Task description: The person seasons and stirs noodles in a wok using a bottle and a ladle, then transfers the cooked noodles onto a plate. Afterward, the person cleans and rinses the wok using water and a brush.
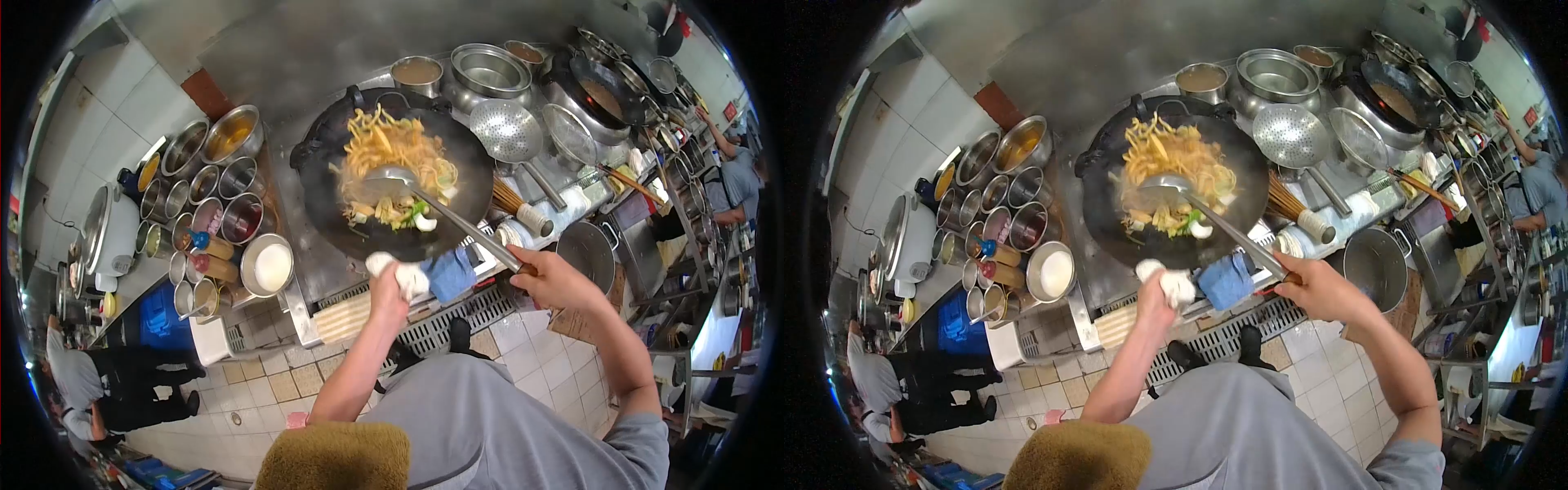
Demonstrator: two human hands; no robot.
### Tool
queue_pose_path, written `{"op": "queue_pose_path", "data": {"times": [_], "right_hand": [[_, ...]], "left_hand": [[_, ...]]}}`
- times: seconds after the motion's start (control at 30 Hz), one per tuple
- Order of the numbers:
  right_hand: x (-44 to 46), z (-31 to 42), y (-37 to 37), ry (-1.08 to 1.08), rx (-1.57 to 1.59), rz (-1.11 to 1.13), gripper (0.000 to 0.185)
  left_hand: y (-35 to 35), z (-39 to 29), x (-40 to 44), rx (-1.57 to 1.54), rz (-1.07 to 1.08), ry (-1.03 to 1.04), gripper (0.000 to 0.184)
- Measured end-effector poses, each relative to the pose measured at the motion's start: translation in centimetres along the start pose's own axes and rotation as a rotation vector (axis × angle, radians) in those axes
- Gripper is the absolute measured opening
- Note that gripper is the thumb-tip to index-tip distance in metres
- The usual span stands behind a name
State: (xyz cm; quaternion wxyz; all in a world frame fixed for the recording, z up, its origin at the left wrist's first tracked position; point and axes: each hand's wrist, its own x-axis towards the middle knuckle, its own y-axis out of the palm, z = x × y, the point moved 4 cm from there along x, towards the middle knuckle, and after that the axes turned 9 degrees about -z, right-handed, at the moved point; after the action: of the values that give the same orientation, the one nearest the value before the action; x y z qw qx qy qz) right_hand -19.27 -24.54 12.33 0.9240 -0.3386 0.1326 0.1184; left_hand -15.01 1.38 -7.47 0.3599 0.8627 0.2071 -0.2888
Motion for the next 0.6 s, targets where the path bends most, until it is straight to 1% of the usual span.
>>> {"op": "queue_pose_path", "data": {"times": [0.03, 0.07, 0.13, 0.17, 0.2, 0.27, 0.3, 0.33, 0.37, 0.4, 0.43, 0.47, 0.5, 0.53, 0.6], "right_hand": [[0.0, 0.9, -0.4, 0.172, 0.036, 0.051, 0.053], [1.0, 1.2, -0.8, 0.068, -0.043, -0.003, 0.052], [3.3, -0.2, 0.2, -0.139, -0.197, -0.102, 0.051], [4.5, -1.7, 1.2, -0.283, -0.297, -0.215, 0.053], [4.4, -1.0, 1.8, -0.235, -0.475, -0.253, 0.057], [4.1, -1.6, 2.1, -0.217, -0.444, -0.242, 0.062], [2.9, -0.7, 1.3, -0.237, -0.368, -0.259, 0.059], [1.6, 0.0, 0.2, -0.186, -0.294, -0.23, 0.057], [0.0, 0.5, -0.8, -0.129, -0.216, -0.19, 0.056], [-1.7, 0.7, -1.3, -0.066, -0.137, -0.139, 0.055], [-3.3, 0.9, -1.8, -0.05, -0.155, -0.11, 0.054], [-4.6, 1.3, -2.7, -0.05, -0.179, -0.089, 0.054], [-5.1, 1.4, -3.3, -0.06, -0.205, -0.078, 0.053], [-5.0, 0.9, -3.4, -0.099, -0.249, -0.1, 0.054], [-4.7, -0.5, -2.9, -0.158, -0.33, -0.136, 0.055]], "left_hand": [[0.9, -0.5, 1.5, -0.057, 0.014, -0.076, 0.014], [3.0, -2.0, 1.1, -0.101, 0.051, -0.077, 0.011], [3.1, -1.4, 4.5, -0.017, 0.103, -0.023, 0.011], [2.2, -0.1, 4.8, -0.044, 0.047, -0.014, 0.01], [1.4, 0.6, 2.8, 0.022, -0.007, 0.052, 0.019], [-1.1, 2.9, 0.7, -0.025, -0.032, 0.053, 0.03], [-1.2, 2.8, -0.4, -0.02, -0.01, 0.066, 0.032], [-1.2, 2.3, -1.1, -0.014, 0.007, 0.075, 0.034], [-1.7, 2.4, 0.7, -0.097, 0.044, 0.032, 0.033], [-0.6, 1.0, 1.3, -0.09, -0.017, -0.042, 0.024], [-0.4, 0.8, 5.2, -0.077, 0.019, -0.037, 0.011], [0.8, -0.4, 6.7, -0.069, 0.049, 0.041, 0.011], [0.5, 0.2, 10.5, -0.087, 0.1, 0.035, 0.013], [2.8, -1.7, 7.9, -0.109, 0.029, 0.063, 0.007], [3.0, -1.5, 9.9, -0.102, -0.006, 0.021, 0.008]]}}
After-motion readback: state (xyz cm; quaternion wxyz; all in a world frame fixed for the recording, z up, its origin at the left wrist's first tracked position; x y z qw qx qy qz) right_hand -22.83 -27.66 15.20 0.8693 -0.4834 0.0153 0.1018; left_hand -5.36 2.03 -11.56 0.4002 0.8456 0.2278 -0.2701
